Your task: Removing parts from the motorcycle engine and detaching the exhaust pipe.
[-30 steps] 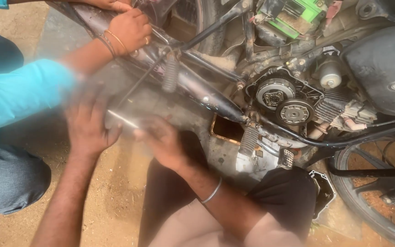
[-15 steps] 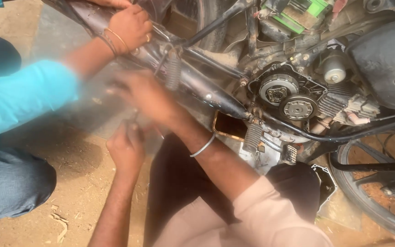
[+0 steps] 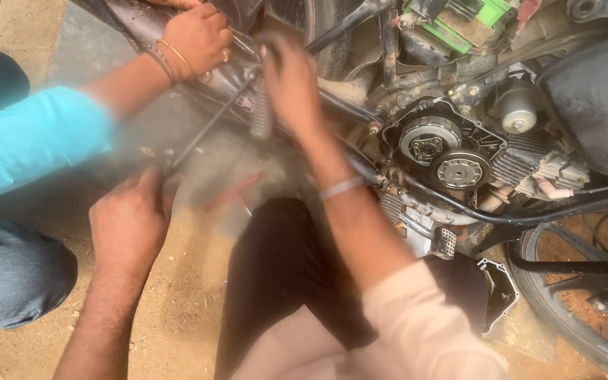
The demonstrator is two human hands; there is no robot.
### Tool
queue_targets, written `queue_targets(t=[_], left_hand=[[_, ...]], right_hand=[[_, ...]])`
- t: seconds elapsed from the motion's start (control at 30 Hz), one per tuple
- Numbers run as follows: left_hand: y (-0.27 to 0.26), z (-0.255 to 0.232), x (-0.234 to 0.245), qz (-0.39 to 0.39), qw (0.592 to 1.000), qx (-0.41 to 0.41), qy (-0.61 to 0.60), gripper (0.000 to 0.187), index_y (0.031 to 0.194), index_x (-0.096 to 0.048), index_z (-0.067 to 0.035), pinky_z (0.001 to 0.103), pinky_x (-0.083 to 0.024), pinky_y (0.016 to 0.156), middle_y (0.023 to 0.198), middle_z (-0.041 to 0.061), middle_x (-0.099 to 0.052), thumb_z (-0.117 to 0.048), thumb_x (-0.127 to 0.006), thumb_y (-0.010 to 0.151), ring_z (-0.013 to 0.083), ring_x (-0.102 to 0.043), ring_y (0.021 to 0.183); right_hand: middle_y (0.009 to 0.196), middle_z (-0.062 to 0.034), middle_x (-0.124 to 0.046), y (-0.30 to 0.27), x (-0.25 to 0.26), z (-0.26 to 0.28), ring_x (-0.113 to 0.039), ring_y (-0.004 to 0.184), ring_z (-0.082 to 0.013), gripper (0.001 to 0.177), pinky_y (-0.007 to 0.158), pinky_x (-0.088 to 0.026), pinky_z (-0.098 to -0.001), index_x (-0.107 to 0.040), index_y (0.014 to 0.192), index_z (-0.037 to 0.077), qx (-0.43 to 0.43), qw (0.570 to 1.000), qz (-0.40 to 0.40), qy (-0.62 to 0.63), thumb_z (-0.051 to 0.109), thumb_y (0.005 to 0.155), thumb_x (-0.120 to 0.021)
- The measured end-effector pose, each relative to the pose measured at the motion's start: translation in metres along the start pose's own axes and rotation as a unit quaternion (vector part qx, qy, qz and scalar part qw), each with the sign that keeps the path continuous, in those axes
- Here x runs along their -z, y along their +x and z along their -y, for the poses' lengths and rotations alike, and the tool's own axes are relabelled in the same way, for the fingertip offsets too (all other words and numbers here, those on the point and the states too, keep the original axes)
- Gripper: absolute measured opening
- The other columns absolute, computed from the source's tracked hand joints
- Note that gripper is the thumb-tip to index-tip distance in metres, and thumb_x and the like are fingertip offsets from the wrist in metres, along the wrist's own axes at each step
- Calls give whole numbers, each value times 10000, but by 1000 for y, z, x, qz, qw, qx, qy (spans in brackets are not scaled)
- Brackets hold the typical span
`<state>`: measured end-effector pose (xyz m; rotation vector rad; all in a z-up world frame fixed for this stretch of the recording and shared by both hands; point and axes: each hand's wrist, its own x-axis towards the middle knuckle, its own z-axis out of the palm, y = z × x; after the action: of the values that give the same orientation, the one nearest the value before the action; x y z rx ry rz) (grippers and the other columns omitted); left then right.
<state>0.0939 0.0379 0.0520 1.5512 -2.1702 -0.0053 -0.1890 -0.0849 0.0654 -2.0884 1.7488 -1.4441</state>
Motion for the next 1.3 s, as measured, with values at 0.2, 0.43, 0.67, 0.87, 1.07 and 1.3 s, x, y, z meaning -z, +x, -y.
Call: queue_targets(t=[0.2, 0.43, 0.67, 0.87, 1.07, 1.3], left_hand=[[-1, -16, 5, 8, 1000, 24, 8, 266, 1051, -696, -109, 466, -532, 567, 758, 102, -673, -371, -664, 1025, 323, -680, 655], [-1, -21, 6, 49, 998, 45, 0, 292, 1119, -695, -107, 467, -530, 529, 743, 121, -673, -382, -630, 1041, 334, -678, 609], [2, -33, -1, 51, 988, 119, -83, 308, 1103, -725, -52, 473, -551, 561, 617, 148, -658, -339, -629, 1047, 335, -683, 562], [0, -38, -10, 37, 984, 161, -73, 297, 1081, -737, -57, 456, -576, 602, 649, 151, -679, -332, -625, 1070, 311, -697, 570], [20, 3, -9, 53, 999, -3, 7, 291, 1198, -703, -123, 520, -576, 797, 873, 157, -737, -319, -577, 1024, 335, -727, 779], [29, 12, -66, 161, 974, 103, -119, 329, 1072, -677, -110, 472, -592, 687, 770, 142, -697, -409, -541, 1043, 317, -709, 679]], right_hand=[[1158, -203, -681, 91, -43, -62, -653, 1093, -380, 248, 896, -516, -488, -709, 1083, 25, -70, 923, 324, -198, 211, 919, -695], [1181, -184, -703, 93, -31, -63, -700, 1114, -335, 315, 947, -544, -460, -693, 1179, 28, -126, 885, 406, -191, 63, 872, -633], [1335, -284, -589, 91, -52, -117, -583, 1236, -410, 582, 997, -488, -467, -457, 1403, -59, 46, 930, 346, -113, -12, 845, -617], [1327, -231, -597, 92, -20, -46, -588, 1231, -375, 707, 988, -506, -459, -400, 1445, 14, -29, 916, 381, -124, 147, 840, -742], [1249, -218, -669, 85, -36, -76, -647, 1179, -386, 611, 954, -533, -488, -475, 1401, 26, -31, 917, 367, -150, 191, 880, -749], [993, -212, -743, 42, -30, -33, -717, 1009, -361, 515, 1088, -436, -517, -470, 1379, -22, -77, 948, 246, -185, 154, 941, -677]])
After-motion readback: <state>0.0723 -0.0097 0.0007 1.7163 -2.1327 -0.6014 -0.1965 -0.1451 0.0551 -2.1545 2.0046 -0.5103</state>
